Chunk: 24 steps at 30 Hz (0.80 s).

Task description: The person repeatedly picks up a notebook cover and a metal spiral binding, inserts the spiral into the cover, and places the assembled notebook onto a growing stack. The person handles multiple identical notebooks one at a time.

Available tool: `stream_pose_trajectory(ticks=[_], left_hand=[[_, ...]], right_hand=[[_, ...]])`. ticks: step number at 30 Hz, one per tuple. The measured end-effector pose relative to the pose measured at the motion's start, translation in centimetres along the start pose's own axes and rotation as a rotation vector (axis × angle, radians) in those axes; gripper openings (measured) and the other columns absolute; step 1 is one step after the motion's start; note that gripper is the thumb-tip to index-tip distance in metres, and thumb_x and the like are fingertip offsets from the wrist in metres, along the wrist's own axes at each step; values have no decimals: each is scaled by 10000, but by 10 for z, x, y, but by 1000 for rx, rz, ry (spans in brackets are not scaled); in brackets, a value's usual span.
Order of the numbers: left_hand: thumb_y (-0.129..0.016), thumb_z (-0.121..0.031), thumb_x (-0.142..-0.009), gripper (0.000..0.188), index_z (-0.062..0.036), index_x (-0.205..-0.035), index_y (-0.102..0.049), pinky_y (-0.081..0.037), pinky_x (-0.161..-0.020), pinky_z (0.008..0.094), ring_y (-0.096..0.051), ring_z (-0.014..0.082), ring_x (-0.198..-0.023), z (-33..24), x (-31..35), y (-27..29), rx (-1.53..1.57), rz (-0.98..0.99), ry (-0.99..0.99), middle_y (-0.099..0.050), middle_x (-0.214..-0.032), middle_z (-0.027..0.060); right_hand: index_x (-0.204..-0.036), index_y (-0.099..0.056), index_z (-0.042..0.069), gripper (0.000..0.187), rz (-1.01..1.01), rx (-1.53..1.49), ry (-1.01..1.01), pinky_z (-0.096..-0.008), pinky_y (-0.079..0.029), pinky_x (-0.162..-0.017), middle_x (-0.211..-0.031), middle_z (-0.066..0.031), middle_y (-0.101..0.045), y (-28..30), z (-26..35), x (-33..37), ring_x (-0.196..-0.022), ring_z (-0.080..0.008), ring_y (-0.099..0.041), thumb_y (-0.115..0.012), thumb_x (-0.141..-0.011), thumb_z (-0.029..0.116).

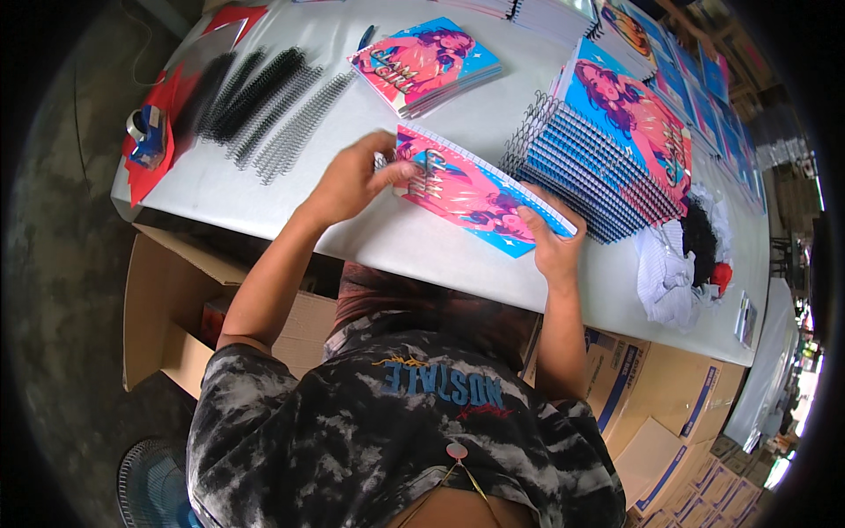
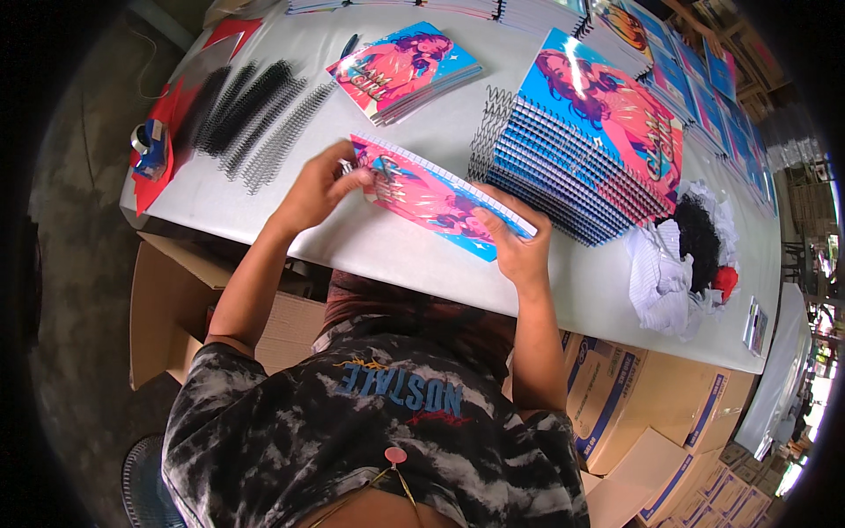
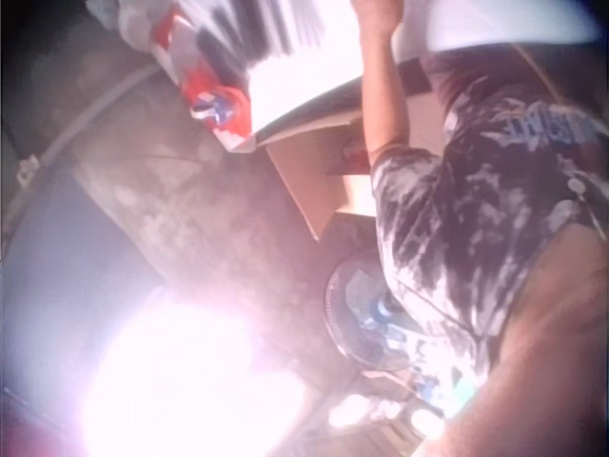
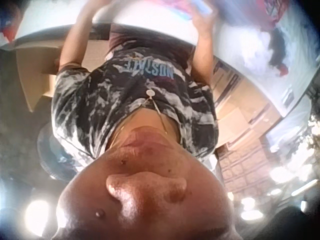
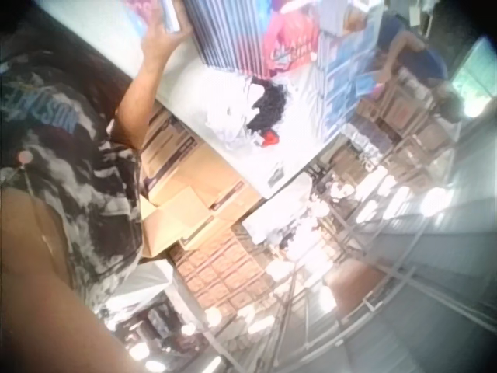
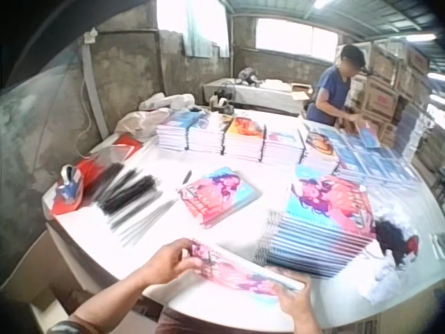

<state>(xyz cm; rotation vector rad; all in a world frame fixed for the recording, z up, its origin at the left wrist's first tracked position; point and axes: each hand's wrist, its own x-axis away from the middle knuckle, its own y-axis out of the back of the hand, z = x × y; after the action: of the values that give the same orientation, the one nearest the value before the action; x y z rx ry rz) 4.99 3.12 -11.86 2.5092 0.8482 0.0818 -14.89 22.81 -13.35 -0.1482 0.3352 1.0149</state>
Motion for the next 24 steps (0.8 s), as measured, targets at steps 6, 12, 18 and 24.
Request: stream_pose_trajectory(ticks=[6, 12, 18, 24], left_hand=[[-412, -333, -963, 346, -20, -849, -505, -353, -625, 233, -385, 91, -659, -8, -2, 21, 38, -44, 19, -450, -714, 15], [-439, -408, -939, 452, -4, -764, -542, -345, -540, 224, -375, 85, -573, -20, -5, 22, 149, -20, 150, -461, -612, 15], [-511, -369, -914, 343, -75, -743, -555, -287, -472, 187, -352, 51, -527, -32, -18, 50, 438, 235, 398, -476, -610, -25], [-643, -214, -821, 241, -34, -974, -600, -409, -609, 218, -521, 124, -698, -42, -23, 61, -361, 6, -459, -614, -833, 16]], right_hand=[[-1022, -630, -52, 221, -18, 70, 22, -243, -466, -804, -974, -116, -662, 1, -2, -5, -855, -118, -605, -632, -808, 4], [-1010, -632, -56, 212, 42, 100, 75, -262, -470, -825, -984, -143, -660, 1, 2, -5, -880, -154, -623, -621, -802, -22], [-999, -628, -67, 209, 145, 103, 270, -303, -484, -847, -1000, -177, -650, 4, -4, -8, -933, -230, -632, -602, -792, -61], [-991, -636, -60, 197, 103, 80, 157, -278, -499, -794, -972, -165, -660, 1, 4, -5, -878, -200, -642, -612, -795, -48]])
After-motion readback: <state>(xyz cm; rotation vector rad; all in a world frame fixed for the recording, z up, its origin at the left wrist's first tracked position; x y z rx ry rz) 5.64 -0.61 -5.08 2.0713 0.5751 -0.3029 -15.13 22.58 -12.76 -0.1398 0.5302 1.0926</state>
